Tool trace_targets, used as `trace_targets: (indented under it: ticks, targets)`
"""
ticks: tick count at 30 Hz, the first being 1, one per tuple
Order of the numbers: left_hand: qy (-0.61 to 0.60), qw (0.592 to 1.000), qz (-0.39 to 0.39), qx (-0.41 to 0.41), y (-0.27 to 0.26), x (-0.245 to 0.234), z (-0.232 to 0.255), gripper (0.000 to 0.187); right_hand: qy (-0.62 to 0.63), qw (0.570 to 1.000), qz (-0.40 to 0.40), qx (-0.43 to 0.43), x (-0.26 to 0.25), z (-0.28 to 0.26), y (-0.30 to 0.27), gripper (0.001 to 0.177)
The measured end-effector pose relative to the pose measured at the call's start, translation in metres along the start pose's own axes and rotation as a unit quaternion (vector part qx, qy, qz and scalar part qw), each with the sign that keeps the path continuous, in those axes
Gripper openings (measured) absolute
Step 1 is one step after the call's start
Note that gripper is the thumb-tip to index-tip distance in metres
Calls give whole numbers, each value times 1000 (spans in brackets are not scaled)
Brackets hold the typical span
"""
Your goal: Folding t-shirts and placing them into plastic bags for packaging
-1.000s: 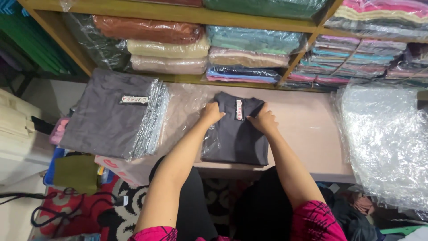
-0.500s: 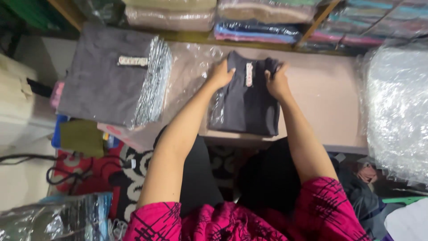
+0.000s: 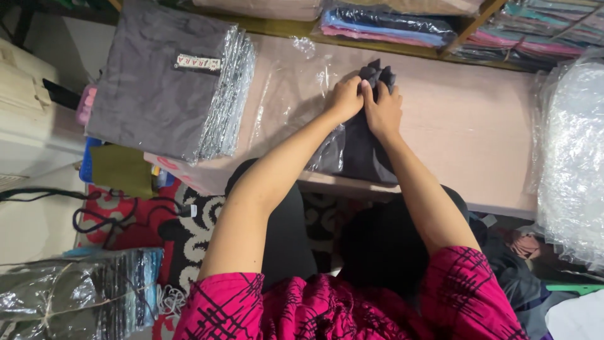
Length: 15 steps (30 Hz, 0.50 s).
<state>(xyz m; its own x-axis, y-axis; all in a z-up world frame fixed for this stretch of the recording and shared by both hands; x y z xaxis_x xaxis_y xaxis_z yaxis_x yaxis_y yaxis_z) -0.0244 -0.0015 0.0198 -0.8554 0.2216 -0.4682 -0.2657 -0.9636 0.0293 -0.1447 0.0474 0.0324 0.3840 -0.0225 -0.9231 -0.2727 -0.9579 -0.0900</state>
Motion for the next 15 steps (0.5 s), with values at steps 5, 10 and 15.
trace_targets:
  ticks: [5, 10, 15]
  targets:
    - [-26, 995, -61, -72, 36, 42, -72, 40, -11, 997, 50, 51, 17, 7, 19, 84]
    - [-71, 989, -53, 117, -9, -17, 13, 51, -43, 991, 123, -22, 22, 15, 25, 47]
    - [45, 930, 127, 341, -38, -101, 91, 21, -31, 962, 223, -153, 8, 8, 6, 39]
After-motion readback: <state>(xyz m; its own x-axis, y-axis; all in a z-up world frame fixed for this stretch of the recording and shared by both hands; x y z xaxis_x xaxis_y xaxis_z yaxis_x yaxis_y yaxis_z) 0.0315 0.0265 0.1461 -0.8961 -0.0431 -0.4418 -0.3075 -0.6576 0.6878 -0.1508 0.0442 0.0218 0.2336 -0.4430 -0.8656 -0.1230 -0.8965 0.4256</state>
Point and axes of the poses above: each hand's wrist, its own y-axis towards the middle knuckle, its own x-axis out of the palm, z = x × y, the point moved 3 cm from there along y, towards the middle knuckle, and after that the axes turned 11 degrees about -y, right-handed, at the moved point
